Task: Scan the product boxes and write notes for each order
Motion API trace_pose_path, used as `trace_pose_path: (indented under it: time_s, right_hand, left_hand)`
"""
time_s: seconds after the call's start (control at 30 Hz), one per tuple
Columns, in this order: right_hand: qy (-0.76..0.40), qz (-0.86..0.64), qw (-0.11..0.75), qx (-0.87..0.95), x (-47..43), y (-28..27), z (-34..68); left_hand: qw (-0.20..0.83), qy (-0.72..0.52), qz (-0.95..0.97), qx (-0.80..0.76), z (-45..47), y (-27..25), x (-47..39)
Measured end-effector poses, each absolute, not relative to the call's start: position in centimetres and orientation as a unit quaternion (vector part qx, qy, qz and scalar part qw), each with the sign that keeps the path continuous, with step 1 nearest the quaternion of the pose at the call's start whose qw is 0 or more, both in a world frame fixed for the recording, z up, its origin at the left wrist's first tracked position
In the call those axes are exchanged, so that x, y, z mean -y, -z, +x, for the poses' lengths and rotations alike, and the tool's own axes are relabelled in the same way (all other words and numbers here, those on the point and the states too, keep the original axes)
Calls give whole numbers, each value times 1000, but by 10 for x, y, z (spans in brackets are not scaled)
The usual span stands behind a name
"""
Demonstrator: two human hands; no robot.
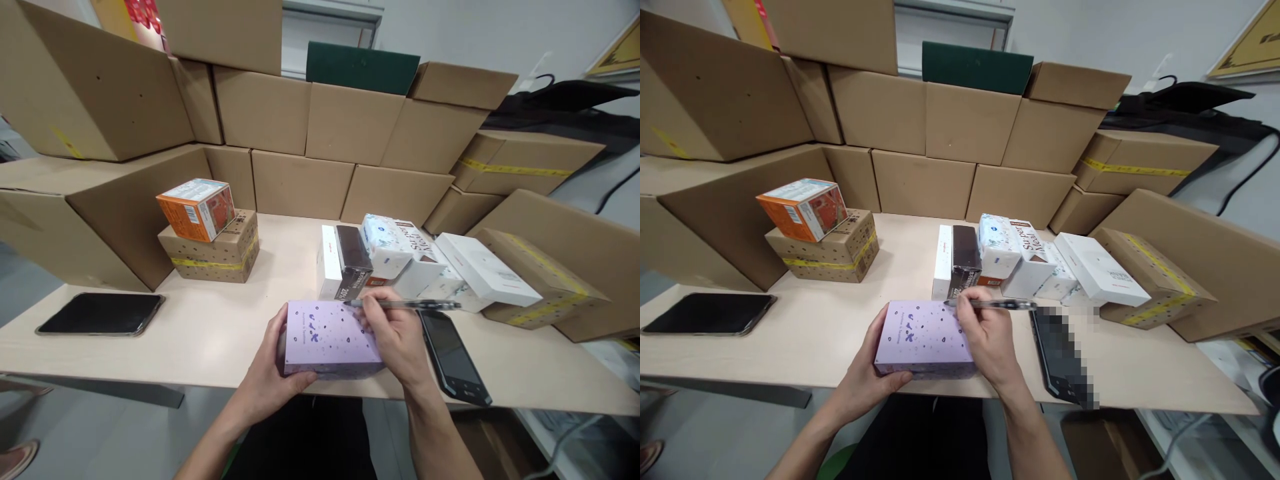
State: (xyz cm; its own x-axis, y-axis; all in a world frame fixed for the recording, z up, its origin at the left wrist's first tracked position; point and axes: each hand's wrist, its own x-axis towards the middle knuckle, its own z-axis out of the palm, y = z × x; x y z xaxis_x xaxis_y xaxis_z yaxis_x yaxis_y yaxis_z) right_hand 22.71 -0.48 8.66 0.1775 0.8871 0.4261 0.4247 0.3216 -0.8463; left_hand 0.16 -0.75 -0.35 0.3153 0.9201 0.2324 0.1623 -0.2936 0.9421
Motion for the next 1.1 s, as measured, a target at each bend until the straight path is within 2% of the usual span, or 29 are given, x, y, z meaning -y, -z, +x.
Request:
trace_pose_path:
  time_s: [0.13, 0.2, 0.27, 0.37, 0.43, 0.5, 0.7, 0.87, 0.93, 1.0, 1.07, 1.1]
  right_hand:
    - [-229, -498, 716, 432, 11, -72, 239]
    - [-217, -512, 730, 396, 16, -63, 254]
    - [-215, -593, 656, 414, 22, -53, 272]
    - [-230, -716, 419, 509, 26, -37, 289]
    - [-225, -739, 270, 575, 25, -30, 291]
    - [-205, -745, 193, 605, 22, -27, 286]
    - [-144, -780, 161, 587, 9, -37, 269]
    - [-120, -792, 194, 566, 12, -33, 272]
    - [-57, -805, 249, 535, 24, -25, 283]
    - [61, -819, 286, 493, 40, -16, 299]
    - [146, -838, 255, 460, 59, -7, 316]
    - [148, -856, 227, 441, 68, -4, 325]
  left_hand:
    - [434, -428, 682, -404, 1, 4, 8]
    - [434, -428, 680, -407, 1, 4, 9]
    - [433, -428, 679, -411, 1, 4, 9]
    - [434, -431, 674, -414, 2, 5, 8]
    - [435, -434, 671, -415, 3, 5, 8]
    - [432, -435, 672, -415, 3, 5, 8]
    - [436, -437, 670, -411, 3, 5, 8]
    - [438, -445, 664, -412, 4, 5, 7]
    - [442, -447, 658, -414, 5, 5, 7]
    - [447, -451, 651, -417, 6, 4, 7]
    - [452, -451, 646, -418, 7, 4, 6]
    - [454, -451, 646, -417, 7, 3, 6]
